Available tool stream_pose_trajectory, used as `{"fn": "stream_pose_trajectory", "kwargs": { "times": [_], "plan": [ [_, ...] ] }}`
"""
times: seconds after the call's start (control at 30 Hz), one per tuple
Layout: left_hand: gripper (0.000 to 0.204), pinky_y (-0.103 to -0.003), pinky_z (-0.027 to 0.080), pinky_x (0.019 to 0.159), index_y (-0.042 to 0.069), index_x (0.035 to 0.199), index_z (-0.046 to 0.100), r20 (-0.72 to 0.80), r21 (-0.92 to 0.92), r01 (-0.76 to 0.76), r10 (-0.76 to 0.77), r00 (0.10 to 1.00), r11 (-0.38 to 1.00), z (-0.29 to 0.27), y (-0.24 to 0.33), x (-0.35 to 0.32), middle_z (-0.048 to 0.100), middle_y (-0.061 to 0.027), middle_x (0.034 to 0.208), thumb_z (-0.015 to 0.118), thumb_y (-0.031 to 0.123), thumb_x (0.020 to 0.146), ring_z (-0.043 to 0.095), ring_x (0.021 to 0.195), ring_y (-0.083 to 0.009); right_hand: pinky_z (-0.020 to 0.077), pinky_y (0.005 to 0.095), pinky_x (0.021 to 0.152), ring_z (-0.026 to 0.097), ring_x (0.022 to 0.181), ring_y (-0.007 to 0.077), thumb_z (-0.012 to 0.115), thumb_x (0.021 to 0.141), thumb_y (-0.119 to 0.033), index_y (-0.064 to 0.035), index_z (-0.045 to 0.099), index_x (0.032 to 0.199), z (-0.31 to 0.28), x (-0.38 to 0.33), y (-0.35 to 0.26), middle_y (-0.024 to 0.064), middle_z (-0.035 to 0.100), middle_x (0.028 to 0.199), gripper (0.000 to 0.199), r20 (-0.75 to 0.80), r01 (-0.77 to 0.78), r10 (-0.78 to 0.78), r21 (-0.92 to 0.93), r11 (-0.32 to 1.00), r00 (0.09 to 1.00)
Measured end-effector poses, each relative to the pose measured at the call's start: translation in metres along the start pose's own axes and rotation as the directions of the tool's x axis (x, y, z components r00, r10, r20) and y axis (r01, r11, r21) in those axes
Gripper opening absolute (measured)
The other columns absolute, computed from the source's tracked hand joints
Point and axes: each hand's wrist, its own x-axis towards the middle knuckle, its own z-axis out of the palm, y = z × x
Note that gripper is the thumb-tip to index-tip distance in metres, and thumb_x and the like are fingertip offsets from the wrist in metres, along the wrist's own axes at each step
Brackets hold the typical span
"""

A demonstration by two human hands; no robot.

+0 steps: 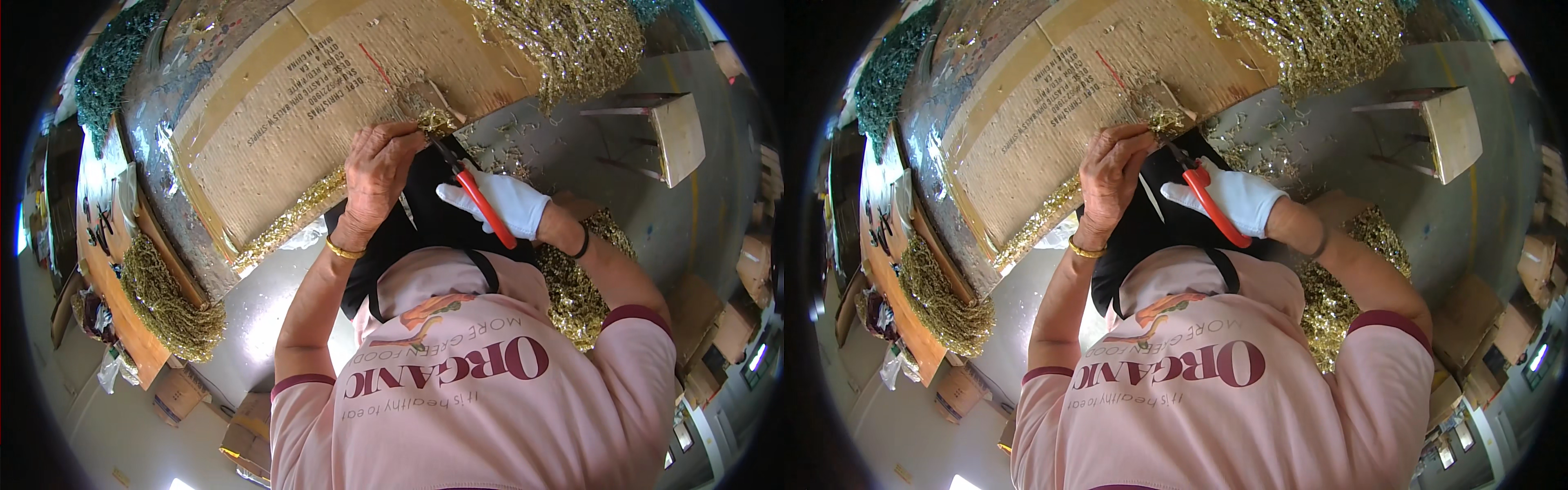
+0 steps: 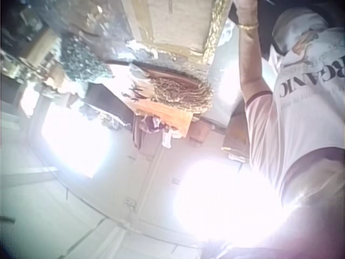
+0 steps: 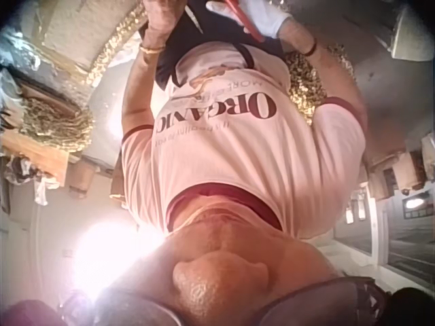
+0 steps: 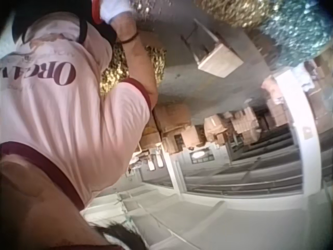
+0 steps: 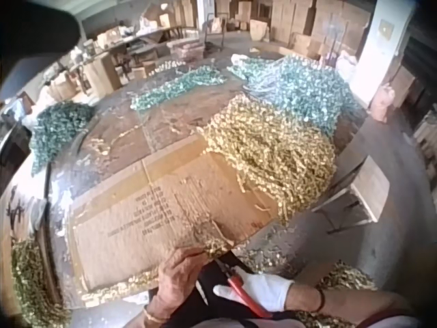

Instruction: Measuring and cutting gold tinsel garlands against a cardboard guide at a manufacturing workbench.

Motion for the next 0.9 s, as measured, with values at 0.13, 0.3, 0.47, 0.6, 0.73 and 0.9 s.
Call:
{"fn": "stream_pose_trajectory", "kwargs": {
  "times": [0.13, 0.3, 0.47, 0.6, 0.73, 0.9],
  "plan": [
    [0.021, -0.031, 0.044, 0.067, 0.009, 0.085, 0.062, -0.020, -0.011, -0.001, 0.001, 1.000, 1.000, 0.001, 0.001, 0.001, 0.062, -0.0030, 0.089, 0.068, 0.000, 0.067, 0.058, 0.077, -0.0211, 0.0487, 0.0423, 0.062, 0.061, 0.067, 0.0361, 0.043, 0.085, -0.061, -0.0035, 0.048, 0.100, 0.017, 0.009, 0.017, 0.0182, 0.058, 0.070, 0.059, -0.316, -0.100, 0.002, -0.293, 0.951, 0.949],
    [0.020, -0.031, 0.047, 0.071, 0.007, 0.087, 0.063, 0.042, -0.012, 0.028, -0.028, 0.999, 1.000, -0.004, 0.003, 0.001, 0.062, -0.0049, 0.092, 0.066, -0.002, 0.070, 0.060, 0.082, -0.0231, 0.0466, 0.0453, 0.069, 0.058, 0.083, 0.0421, 0.042, 0.087, -0.057, -0.0025, 0.048, 0.106, 0.011, 0.008, 0.018, 0.0252, 0.059, 0.084, 0.058, -0.181, -0.059, 0.012, -0.251, 0.966, 0.983],
    [0.019, -0.031, 0.047, 0.071, 0.007, 0.088, 0.063, 0.046, -0.003, 0.012, -0.012, 0.999, 1.000, -0.004, 0.002, 0.001, 0.062, -0.0049, 0.092, 0.066, -0.001, 0.070, 0.060, 0.082, -0.0231, 0.0470, 0.0462, 0.069, 0.058, 0.084, 0.0416, 0.041, 0.086, -0.058, -0.0028, 0.048, 0.105, 0.014, 0.011, 0.015, 0.0250, 0.060, 0.087, 0.058, -0.214, -0.102, 0.045, -0.262, 0.960, 0.976],
    [0.021, -0.031, 0.048, 0.070, 0.007, 0.088, 0.064, 0.037, 0.006, -0.006, 0.006, 0.999, 1.000, -0.003, 0.002, 0.000, 0.062, -0.0049, 0.091, 0.067, -0.002, 0.069, 0.060, 0.081, -0.0228, 0.0471, 0.0483, 0.067, 0.059, 0.081, 0.0417, 0.039, 0.085, -0.061, -0.0050, 0.052, 0.101, 0.013, 0.013, 0.009, 0.0234, 0.061, 0.085, 0.060, -0.279, -0.196, 0.104, -0.324, 0.926, 0.955],
    [0.023, -0.031, 0.048, 0.069, 0.007, 0.088, 0.064, 0.030, 0.016, -0.013, 0.013, 0.999, 1.000, -0.003, 0.004, 0.001, 0.062, -0.0047, 0.091, 0.068, -0.002, 0.068, 0.060, 0.080, -0.0224, 0.0461, 0.0470, 0.076, 0.058, 0.088, 0.0431, 0.034, 0.078, -0.074, 0.0005, 0.050, 0.109, 0.011, 0.014, 0.010, 0.0294, 0.060, 0.083, 0.082, -0.195, -0.213, 0.168, -0.239, 0.947, 0.966],
    [0.021, -0.031, 0.048, 0.069, 0.007, 0.087, 0.064, 0.027, 0.016, -0.001, 0.001, 1.000, 1.000, -0.002, 0.004, 0.000, 0.063, -0.0046, 0.090, 0.068, -0.002, 0.068, 0.060, 0.079, -0.0222, 0.0457, 0.0483, 0.075, 0.058, 0.086, 0.0429, 0.034, 0.080, -0.071, 0.0006, 0.054, 0.095, 0.019, 0.014, 0.011, 0.0281, 0.060, 0.080, 0.076, -0.272, -0.189, 0.130, -0.204, 0.961, 0.953]
  ]
}}
